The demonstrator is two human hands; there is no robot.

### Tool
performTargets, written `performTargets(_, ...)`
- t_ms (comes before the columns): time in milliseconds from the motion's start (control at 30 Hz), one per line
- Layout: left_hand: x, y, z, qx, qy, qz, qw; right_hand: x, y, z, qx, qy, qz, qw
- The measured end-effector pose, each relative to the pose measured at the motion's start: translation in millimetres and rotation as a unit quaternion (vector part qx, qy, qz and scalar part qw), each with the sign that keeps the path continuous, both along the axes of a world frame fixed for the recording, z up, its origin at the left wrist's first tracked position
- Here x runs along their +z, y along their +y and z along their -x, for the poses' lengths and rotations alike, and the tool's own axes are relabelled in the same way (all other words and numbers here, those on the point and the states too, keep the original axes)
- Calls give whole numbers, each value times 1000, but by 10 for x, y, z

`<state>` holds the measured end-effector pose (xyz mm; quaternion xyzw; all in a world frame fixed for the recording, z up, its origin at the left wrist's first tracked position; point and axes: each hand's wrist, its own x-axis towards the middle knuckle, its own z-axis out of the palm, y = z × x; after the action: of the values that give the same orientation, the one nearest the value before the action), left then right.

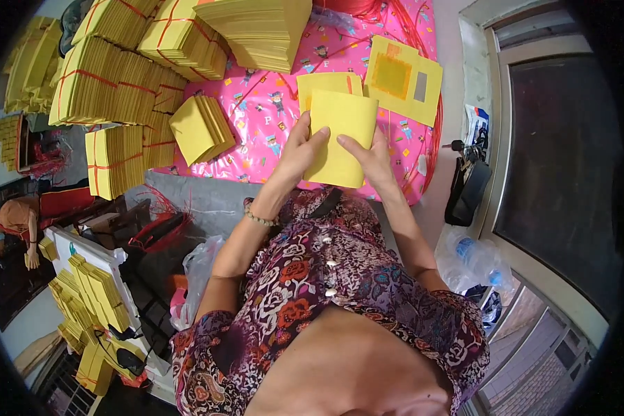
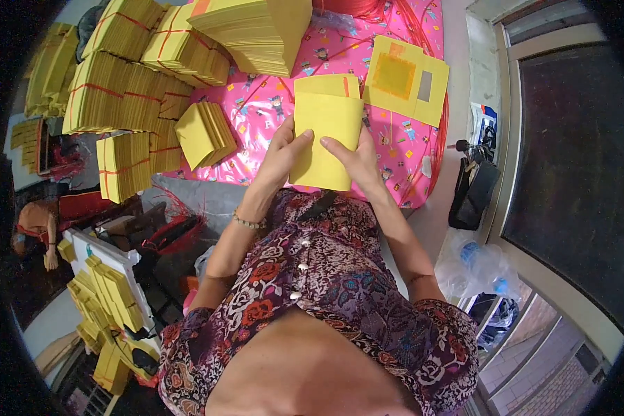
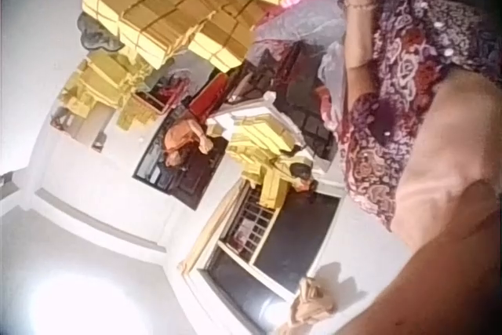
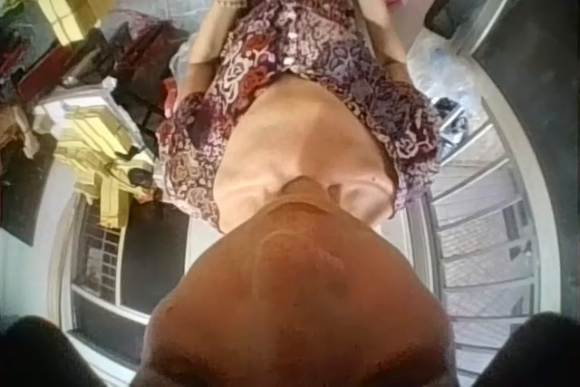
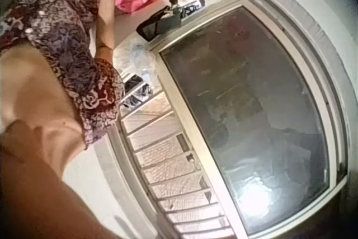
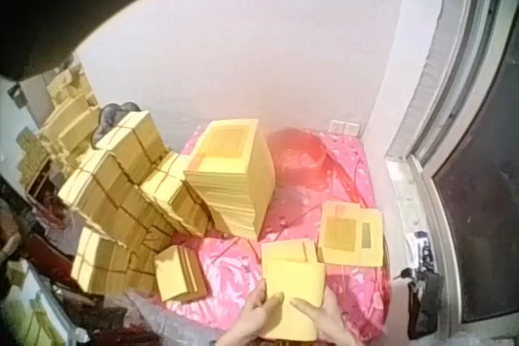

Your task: Sorting and stacking yellow joss paper bundles.

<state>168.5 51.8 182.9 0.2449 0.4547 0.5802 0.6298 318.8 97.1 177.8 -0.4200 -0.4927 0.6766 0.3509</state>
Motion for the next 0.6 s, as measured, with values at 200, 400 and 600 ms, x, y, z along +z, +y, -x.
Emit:
performTargets(200,-90,86,77,-41,-39,24,998,-26,60,21,-4,-20,25,999)
performTargets(400,-175,127,85,-46,-37,46,997,-9,95,38,13,-29,28,999)
performTargets(600,-104,116,94,-52,-59,50,996,-1,105,21,20,-29,39,999)
